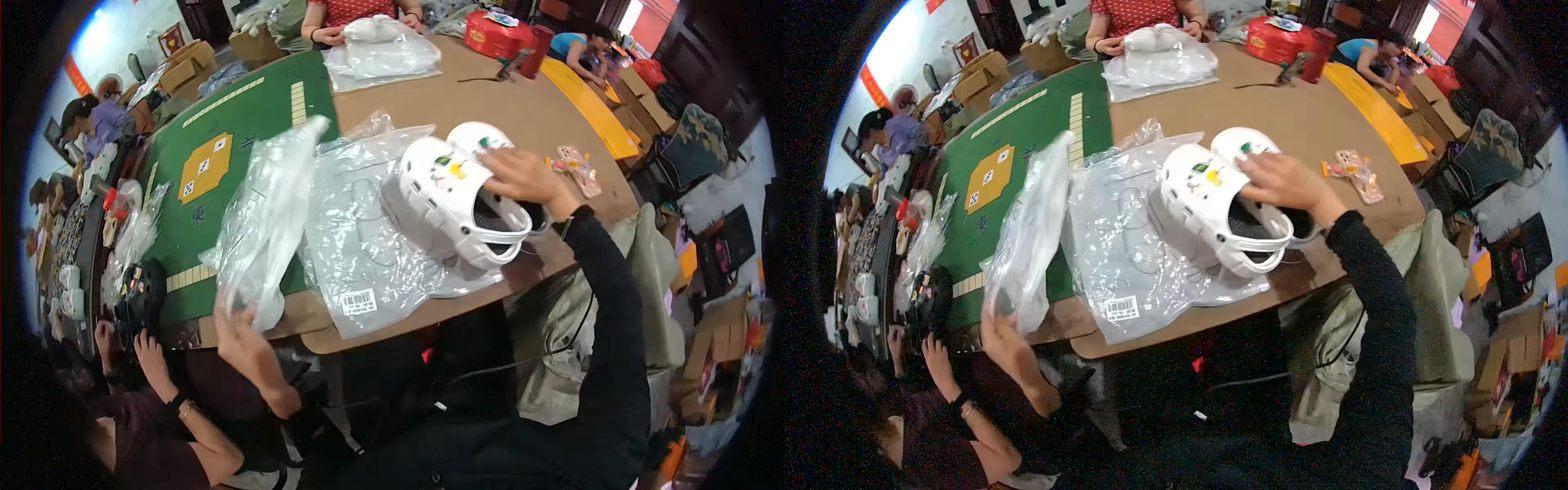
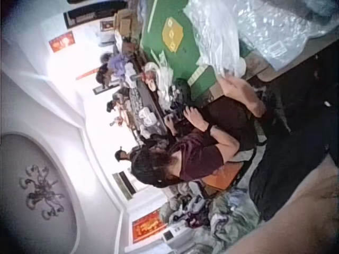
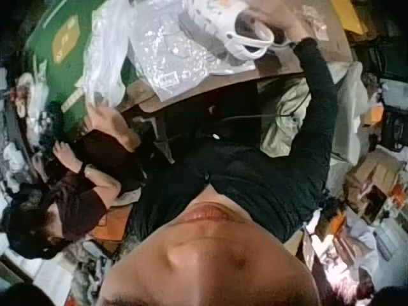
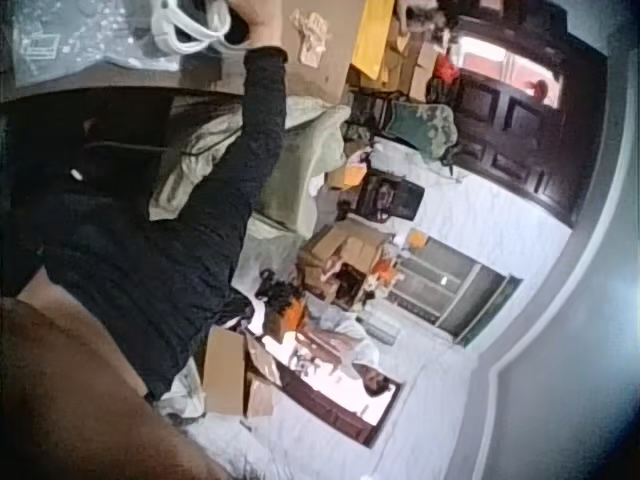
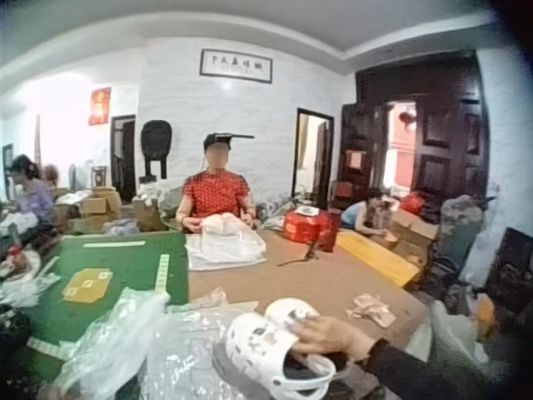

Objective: The recorder is placing pairs of decorated white clog-style shoes into individual plastic bags.

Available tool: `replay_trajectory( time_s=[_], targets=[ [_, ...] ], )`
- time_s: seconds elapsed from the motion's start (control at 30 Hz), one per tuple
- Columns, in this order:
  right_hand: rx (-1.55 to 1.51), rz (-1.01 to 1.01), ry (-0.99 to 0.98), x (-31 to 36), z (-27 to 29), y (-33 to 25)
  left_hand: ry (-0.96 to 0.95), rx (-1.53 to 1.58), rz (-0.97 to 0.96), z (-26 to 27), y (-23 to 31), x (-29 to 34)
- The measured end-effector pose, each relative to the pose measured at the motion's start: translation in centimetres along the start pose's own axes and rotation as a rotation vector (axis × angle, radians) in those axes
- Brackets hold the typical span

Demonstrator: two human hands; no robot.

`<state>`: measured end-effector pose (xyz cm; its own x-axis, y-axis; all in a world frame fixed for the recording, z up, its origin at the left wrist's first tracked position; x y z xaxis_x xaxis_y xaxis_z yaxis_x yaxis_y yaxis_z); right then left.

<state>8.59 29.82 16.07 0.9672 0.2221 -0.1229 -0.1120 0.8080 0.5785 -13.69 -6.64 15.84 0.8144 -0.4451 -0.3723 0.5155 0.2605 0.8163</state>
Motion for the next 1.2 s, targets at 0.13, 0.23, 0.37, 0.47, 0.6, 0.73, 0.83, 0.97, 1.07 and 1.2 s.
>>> replay_trajectory(
  time_s=[0.13,0.23,0.37,0.47,0.6,0.73,0.83,0.97,1.07,1.2],
  targets=[
    [-0.199,-0.096,-0.046,-0.3,-0.8,-1.1,-0.170,-0.106,0.134,-4.9,-1.9,1.8],
    [-0.321,-0.295,0.004,1.3,0.9,-0.5,-0.329,-0.446,0.020,-7.0,-3.5,3.4],
    [-0.503,-0.794,-0.023,4.6,1.9,-0.3,-0.337,-0.431,0.082,-8.0,-3.2,4.4],
    [-0.708,-1.060,-0.151,6.1,-0.6,-0.6,-0.404,-0.471,0.111,-8.5,-3.3,4.2],
    [-0.651,-1.017,-0.160,3.2,-2.5,-1.5,-0.321,-0.667,-0.099,-9.3,-1.0,3.4],
    [-0.609,-1.173,-0.087,1.7,-3.6,-1.5,-0.507,-0.661,-0.077,-11.4,-2.4,3.7],
    [-0.757,-1.322,-0.207,2.5,-5.1,-1.0,-0.527,-0.820,-0.085,-12.9,-3.9,4.8],
    [-0.804,-1.231,-0.371,2.4,-7.0,-0.2,-0.466,-0.856,-0.152,-13.1,-4.2,5.2],
    [-0.757,-1.221,-0.383,1.5,-6.9,-0.1,-0.478,-0.820,-0.136,-12.8,-3.6,4.7],
    [-0.830,-1.163,-0.187,1.1,-6.3,-0.2,-0.362,-0.491,-0.207,-11.2,-3.3,4.2]
  ],
)
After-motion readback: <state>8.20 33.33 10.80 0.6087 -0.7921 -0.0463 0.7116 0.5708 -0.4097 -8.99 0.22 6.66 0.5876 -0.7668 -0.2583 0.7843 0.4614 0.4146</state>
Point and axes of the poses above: each hand's wrist, its own x-axis away from the middle knuckle, its own z-axis out of the back of the hand, y = z × x, the point moved 7 cm from there along -x, towards the middle knuckle, and after that the axes turned 14 degrees about -y, right-handed, at the moved point
